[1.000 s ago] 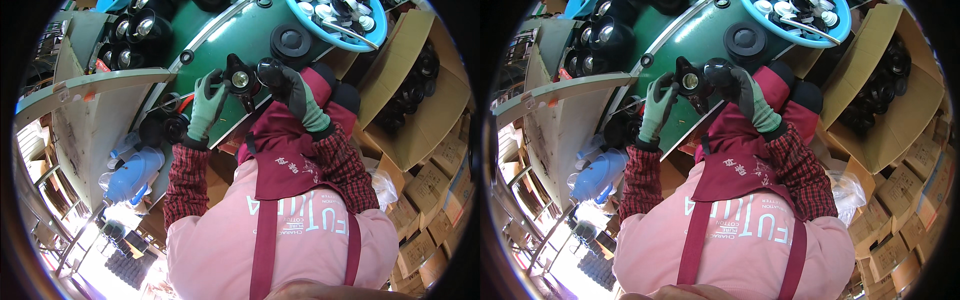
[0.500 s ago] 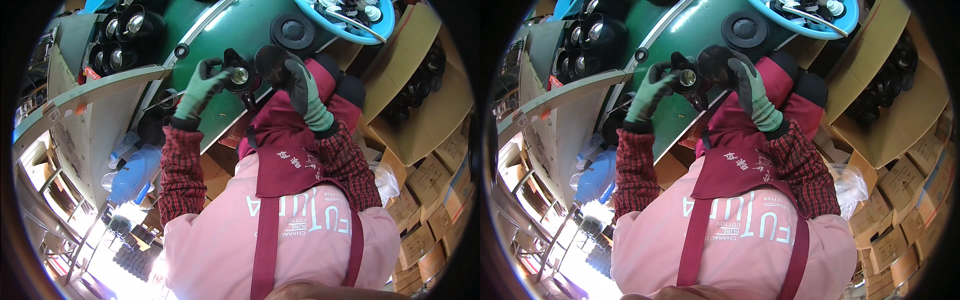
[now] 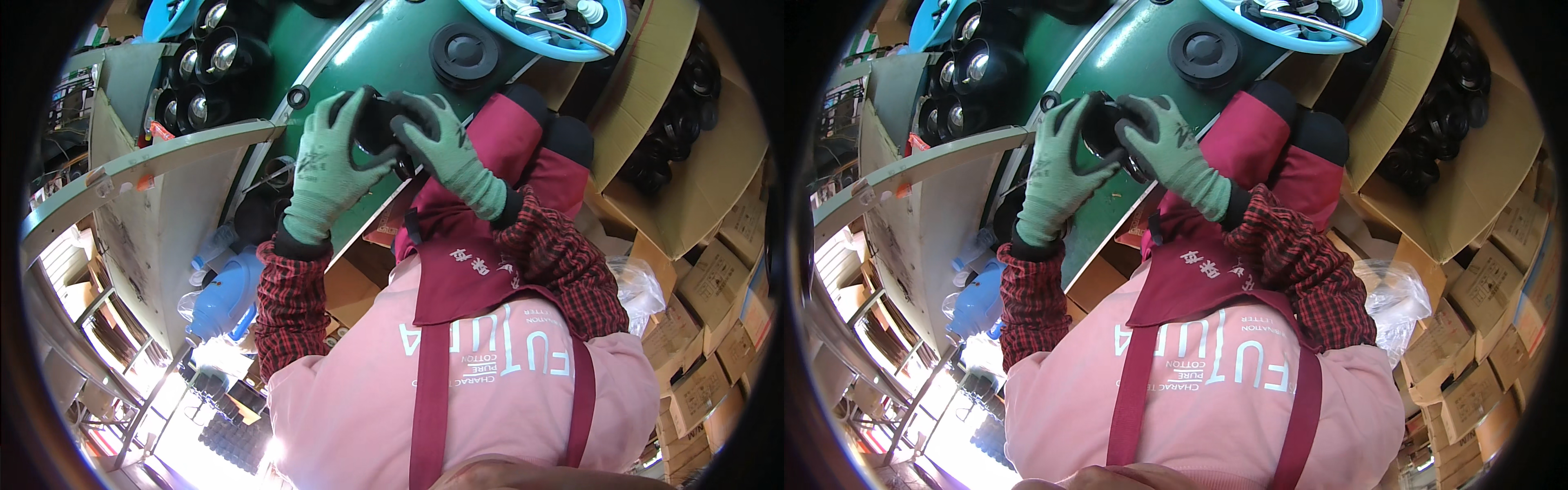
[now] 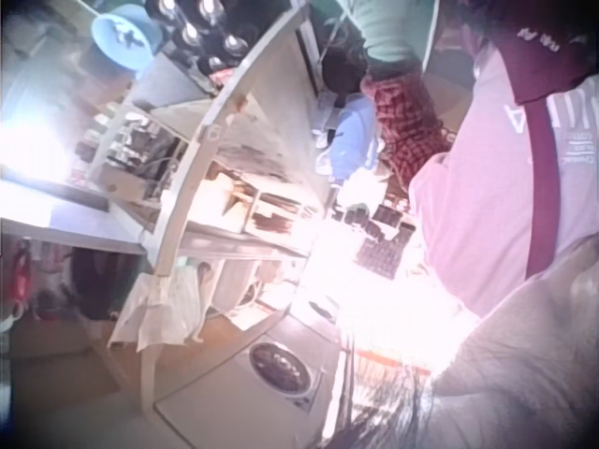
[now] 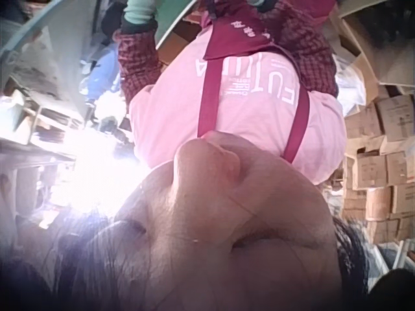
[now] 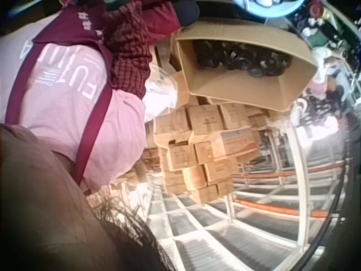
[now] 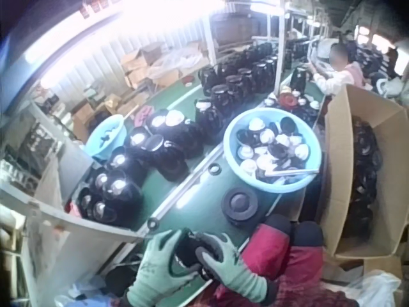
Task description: The person assembles black kettles by inserting a metal component into the base and securing a lid. They handle each kettle one at a time, placing the finished units into a cardboard box.
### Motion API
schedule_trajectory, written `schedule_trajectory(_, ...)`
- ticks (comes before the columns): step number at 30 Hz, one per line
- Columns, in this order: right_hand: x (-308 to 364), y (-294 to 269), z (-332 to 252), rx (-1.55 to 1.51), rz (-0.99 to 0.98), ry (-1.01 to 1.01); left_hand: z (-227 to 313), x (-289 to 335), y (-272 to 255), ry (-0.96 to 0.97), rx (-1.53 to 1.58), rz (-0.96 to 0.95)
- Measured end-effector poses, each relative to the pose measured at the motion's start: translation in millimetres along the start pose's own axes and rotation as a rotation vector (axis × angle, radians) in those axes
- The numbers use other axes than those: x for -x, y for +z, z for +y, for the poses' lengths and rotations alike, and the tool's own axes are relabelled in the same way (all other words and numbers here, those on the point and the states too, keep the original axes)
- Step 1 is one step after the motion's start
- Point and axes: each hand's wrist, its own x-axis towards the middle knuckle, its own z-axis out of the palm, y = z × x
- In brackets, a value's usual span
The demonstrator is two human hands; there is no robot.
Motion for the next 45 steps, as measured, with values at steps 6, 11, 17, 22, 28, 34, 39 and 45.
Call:
schedule_trajectory(6,7,-5,-6,0.047,-0.013,-0.016,7,-6,-5,-0.078,-0.068,-0.071)
schedule_trajectory(11,34,-10,6,0.153,0.113,0.105,-46,13,-25,-0.525,0.856,0.379)
schedule_trajectory(17,60,22,34,0.469,-0.037,0.164,-16,23,-3,-0.529,0.710,0.143)
schedule_trajectory(22,52,24,24,0.600,-0.160,0.307,-3,-3,11,-0.132,0.040,0.061)
schedule_trajectory(28,50,21,23,0.731,-0.192,0.235,23,-27,14,-0.106,-0.352,-0.128)
schedule_trajectory(34,48,16,14,0.803,-0.257,0.250,28,-35,13,-0.092,-0.395,-0.260)
schedule_trajectory(39,57,27,43,0.764,-0.126,0.100,20,-34,5,0.187,-0.511,-0.274)
schedule_trajectory(45,54,23,36,0.816,-0.102,0.025,34,-40,-2,0.012,-0.401,-0.369)
